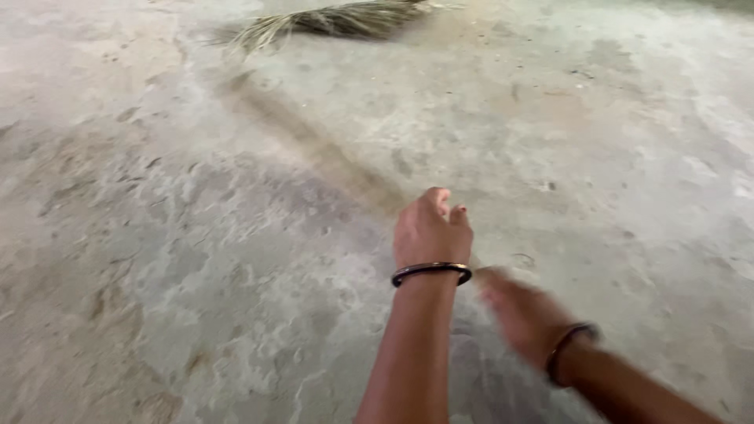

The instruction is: The person cleans debris and loose fibers from broom bristles by hand and by hitting them against a concrete floor.

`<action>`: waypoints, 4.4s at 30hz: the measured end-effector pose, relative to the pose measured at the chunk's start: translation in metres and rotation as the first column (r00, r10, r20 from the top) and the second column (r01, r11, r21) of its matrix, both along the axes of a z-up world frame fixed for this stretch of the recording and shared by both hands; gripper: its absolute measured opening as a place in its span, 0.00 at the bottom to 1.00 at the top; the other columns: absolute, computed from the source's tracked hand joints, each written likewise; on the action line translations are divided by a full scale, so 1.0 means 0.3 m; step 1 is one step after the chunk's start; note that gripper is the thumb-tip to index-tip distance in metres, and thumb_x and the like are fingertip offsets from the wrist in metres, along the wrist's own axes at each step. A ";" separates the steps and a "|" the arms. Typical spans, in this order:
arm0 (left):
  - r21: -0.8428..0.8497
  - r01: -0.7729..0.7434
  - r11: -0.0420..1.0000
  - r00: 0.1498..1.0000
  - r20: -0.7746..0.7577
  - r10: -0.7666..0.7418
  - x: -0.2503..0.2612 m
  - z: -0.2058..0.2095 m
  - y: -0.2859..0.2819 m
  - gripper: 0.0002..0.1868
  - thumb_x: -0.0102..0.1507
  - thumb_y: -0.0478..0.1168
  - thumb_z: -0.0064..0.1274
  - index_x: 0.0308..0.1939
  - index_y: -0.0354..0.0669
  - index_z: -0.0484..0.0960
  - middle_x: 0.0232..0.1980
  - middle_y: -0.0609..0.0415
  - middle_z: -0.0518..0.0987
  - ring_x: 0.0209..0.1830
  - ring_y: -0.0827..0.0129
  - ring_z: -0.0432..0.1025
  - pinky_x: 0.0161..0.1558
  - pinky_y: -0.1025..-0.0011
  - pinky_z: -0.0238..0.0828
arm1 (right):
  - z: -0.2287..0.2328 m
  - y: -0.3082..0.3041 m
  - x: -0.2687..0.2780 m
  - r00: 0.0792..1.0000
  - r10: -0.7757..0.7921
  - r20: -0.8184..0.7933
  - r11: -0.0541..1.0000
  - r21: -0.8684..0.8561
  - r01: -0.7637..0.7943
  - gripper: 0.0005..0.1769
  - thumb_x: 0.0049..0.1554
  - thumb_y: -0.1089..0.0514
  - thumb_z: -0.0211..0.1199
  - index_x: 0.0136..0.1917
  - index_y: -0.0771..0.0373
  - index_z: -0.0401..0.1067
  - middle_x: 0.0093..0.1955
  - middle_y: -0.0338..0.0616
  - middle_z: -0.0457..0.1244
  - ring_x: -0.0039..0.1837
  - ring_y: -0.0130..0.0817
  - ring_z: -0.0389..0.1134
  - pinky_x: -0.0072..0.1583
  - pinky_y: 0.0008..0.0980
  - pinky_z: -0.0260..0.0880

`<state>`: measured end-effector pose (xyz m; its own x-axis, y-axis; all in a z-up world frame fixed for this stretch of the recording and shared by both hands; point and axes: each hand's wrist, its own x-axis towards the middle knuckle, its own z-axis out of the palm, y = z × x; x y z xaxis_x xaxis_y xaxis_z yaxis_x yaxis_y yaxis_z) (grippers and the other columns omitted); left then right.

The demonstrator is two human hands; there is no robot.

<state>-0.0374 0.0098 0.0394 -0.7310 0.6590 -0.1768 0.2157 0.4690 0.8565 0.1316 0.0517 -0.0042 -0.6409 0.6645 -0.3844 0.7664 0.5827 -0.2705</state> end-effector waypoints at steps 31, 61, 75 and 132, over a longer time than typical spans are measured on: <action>-0.039 0.085 0.996 0.996 0.013 -0.084 -0.022 -0.096 -0.013 0.20 0.61 0.46 0.57 0.57 0.49 0.81 0.52 0.54 0.84 0.54 0.59 0.76 0.54 0.61 0.73 | -0.134 0.624 0.444 0.869 -0.461 -0.183 0.848 0.199 0.491 0.20 0.68 0.49 0.44 0.69 0.56 0.61 0.47 0.58 0.68 0.48 0.55 0.72 0.53 0.54 0.70; -0.257 0.488 0.834 0.850 -0.075 -0.521 0.160 -0.079 -0.018 0.19 0.63 0.47 0.56 0.57 0.50 0.81 0.54 0.53 0.84 0.55 0.59 0.77 0.57 0.61 0.73 | -0.145 0.379 0.980 0.771 -0.458 0.442 0.887 0.173 0.428 0.24 0.68 0.44 0.38 0.66 0.56 0.66 0.52 0.56 0.71 0.51 0.50 0.73 0.57 0.50 0.71; -0.291 0.539 0.791 0.820 -0.034 -0.571 0.180 -0.110 -0.007 0.18 0.63 0.48 0.57 0.56 0.51 0.82 0.53 0.53 0.84 0.54 0.57 0.77 0.55 0.59 0.74 | -0.221 0.273 0.625 -0.475 -0.852 -0.220 -0.056 -0.863 0.502 0.30 0.69 0.30 0.35 0.43 0.53 0.60 0.30 0.33 0.51 0.28 0.29 0.49 0.33 0.32 0.56; -0.268 0.542 0.796 0.823 -0.022 -0.568 0.164 -0.116 -0.019 0.19 0.62 0.48 0.58 0.56 0.51 0.82 0.54 0.54 0.83 0.55 0.58 0.77 0.56 0.60 0.74 | -0.214 0.391 0.966 0.776 -0.481 0.408 0.876 0.256 0.408 0.28 0.69 0.38 0.37 0.61 0.59 0.69 0.53 0.51 0.67 0.54 0.50 0.68 0.59 0.53 0.68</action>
<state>0.0119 0.0042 0.0045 -0.2740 0.9029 -0.3311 0.5773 0.4298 0.6943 0.4214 0.1689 -0.0684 -0.0418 0.9029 -0.4278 0.9626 0.1510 0.2247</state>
